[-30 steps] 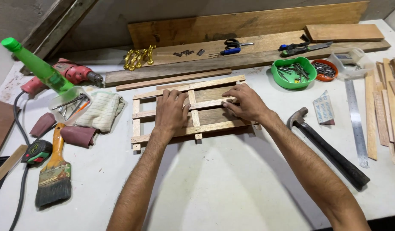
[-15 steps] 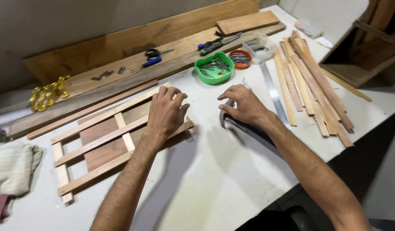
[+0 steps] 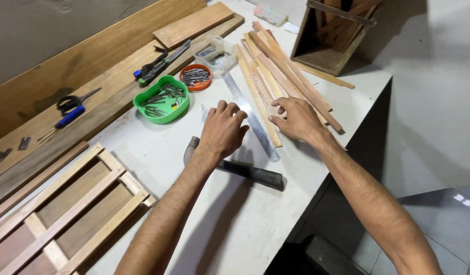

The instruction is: The person assembles a small wooden lattice frame on a workbench. They position thin wood strips across a rectangular frame, measure with a steel ruler, pick nails from a green bowl, and hammer the nails to fasten the strips, occasionally sanding edges and repositioning the frame.

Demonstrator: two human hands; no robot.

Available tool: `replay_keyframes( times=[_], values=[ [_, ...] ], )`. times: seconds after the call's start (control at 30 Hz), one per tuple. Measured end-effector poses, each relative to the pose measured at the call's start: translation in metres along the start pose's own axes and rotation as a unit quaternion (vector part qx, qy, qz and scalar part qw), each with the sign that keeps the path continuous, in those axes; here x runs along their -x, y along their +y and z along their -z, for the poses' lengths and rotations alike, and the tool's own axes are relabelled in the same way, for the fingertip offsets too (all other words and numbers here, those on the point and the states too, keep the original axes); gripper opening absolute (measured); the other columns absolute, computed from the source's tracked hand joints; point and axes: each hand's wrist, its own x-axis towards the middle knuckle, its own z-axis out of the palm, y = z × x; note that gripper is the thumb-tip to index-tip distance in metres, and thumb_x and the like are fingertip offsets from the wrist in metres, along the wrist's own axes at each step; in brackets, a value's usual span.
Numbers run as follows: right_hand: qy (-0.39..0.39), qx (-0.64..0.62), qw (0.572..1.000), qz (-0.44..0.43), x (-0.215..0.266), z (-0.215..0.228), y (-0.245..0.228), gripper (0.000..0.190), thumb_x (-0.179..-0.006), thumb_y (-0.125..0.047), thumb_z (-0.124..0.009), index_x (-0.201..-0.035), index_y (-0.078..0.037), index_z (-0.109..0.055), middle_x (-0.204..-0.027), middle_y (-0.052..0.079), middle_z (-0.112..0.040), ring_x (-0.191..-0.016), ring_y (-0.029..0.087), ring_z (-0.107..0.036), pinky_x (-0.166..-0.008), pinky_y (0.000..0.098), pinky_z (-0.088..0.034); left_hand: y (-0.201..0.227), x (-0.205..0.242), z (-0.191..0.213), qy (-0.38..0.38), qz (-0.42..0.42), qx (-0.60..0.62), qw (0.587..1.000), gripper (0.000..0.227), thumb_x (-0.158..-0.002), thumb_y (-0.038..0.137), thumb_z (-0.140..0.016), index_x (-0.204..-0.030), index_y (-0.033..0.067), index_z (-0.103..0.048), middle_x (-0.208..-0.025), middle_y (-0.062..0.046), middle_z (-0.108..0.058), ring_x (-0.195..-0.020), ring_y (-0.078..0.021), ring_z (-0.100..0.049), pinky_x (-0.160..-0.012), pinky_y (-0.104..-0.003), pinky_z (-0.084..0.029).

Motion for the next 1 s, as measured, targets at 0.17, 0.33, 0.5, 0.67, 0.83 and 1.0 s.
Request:
replay_keyframes(
  times=[0.17,0.33,0.5,0.67,0.83,1.0],
  values=[
    [-0.035,0.031,0.993,-0.104,-0.011,-0.002,0.051,0.048,-0.085,-0.026,-0.084,-0.124,-0.001,-0.069,-0.102,0.018,-0.075,-0.09,0.028,-0.074,-0.08,0.0423,-0.061,0.015,-0.051,-0.044,-0.079,0.0,-0.003,0.997,0.036,-0.089,0.028,-0.075,-0.119,0.0098,-0.068,-0.121,-0.011,-0.063,-0.116,-0.0284,-0.053,-0.096,-0.045,-0.047],
    [-0.084,0.047,0.982,-0.165,-0.02,-0.003,0.062,0.061,-0.078,-0.022,-0.087,-0.128,0.002,-0.062,-0.1,0.019,-0.075,-0.085,0.027,-0.075,-0.07,0.0421,-0.065,0.023,-0.08,-0.08,-0.14,-0.001,-0.008,0.99,0.04,-0.093,0.031,-0.071,-0.126,0.009,-0.063,-0.121,-0.014,-0.062,-0.113,-0.0274,-0.053,-0.094,-0.045,-0.05],
    [-0.119,0.024,0.971,-0.206,-0.028,0.004,0.065,0.047,-0.092,-0.021,-0.074,-0.133,-0.001,-0.063,-0.09,0.014,-0.076,-0.079,0.023,-0.076,-0.073,0.0408,-0.062,0.022,-0.096,-0.1,-0.133,-0.001,0.003,0.991,0.037,-0.1,0.03,-0.067,-0.129,0.0076,-0.061,-0.117,-0.014,-0.064,-0.111,-0.0282,-0.054,-0.093,-0.044,-0.052],
    [-0.109,-0.085,0.959,-0.246,-0.028,0.003,0.082,0.047,-0.093,-0.011,-0.066,-0.138,0.001,-0.058,-0.084,0.011,-0.073,-0.069,0.018,-0.072,-0.065,0.0374,-0.06,0.034,-0.11,-0.099,-0.104,0.03,0.076,0.991,0.062,-0.089,0.032,-0.073,-0.142,0.0078,-0.053,-0.124,-0.014,-0.063,-0.112,-0.0284,-0.054,-0.096,-0.044,-0.052],
    [-0.091,-0.202,0.943,-0.25,-0.023,0.002,0.084,0.046,-0.093,-0.003,-0.06,-0.138,0.004,-0.055,-0.08,0.013,-0.073,-0.064,0.015,-0.068,-0.06,0.032,-0.058,0.039,-0.113,-0.124,-0.071,-0.018,0.07,0.995,0.064,-0.086,0.028,-0.074,-0.145,0.019,-0.05,-0.144,-0.012,-0.054,-0.122,-0.0347,-0.048,-0.097,-0.053,-0.047],
    [-0.05,-0.13,0.968,-0.209,-0.02,-0.021,0.098,0.038,-0.09,-0.003,-0.063,-0.127,0.005,-0.061,-0.081,0.012,-0.074,-0.067,0.017,-0.069,-0.059,0.0327,-0.057,0.043,-0.114,-0.119,-0.114,0.03,0.066,0.991,0.071,-0.091,0.033,-0.075,-0.152,0.0183,-0.041,-0.144,-0.012,-0.053,-0.13,-0.0334,-0.046,-0.104,-0.052,-0.046]
  ],
)
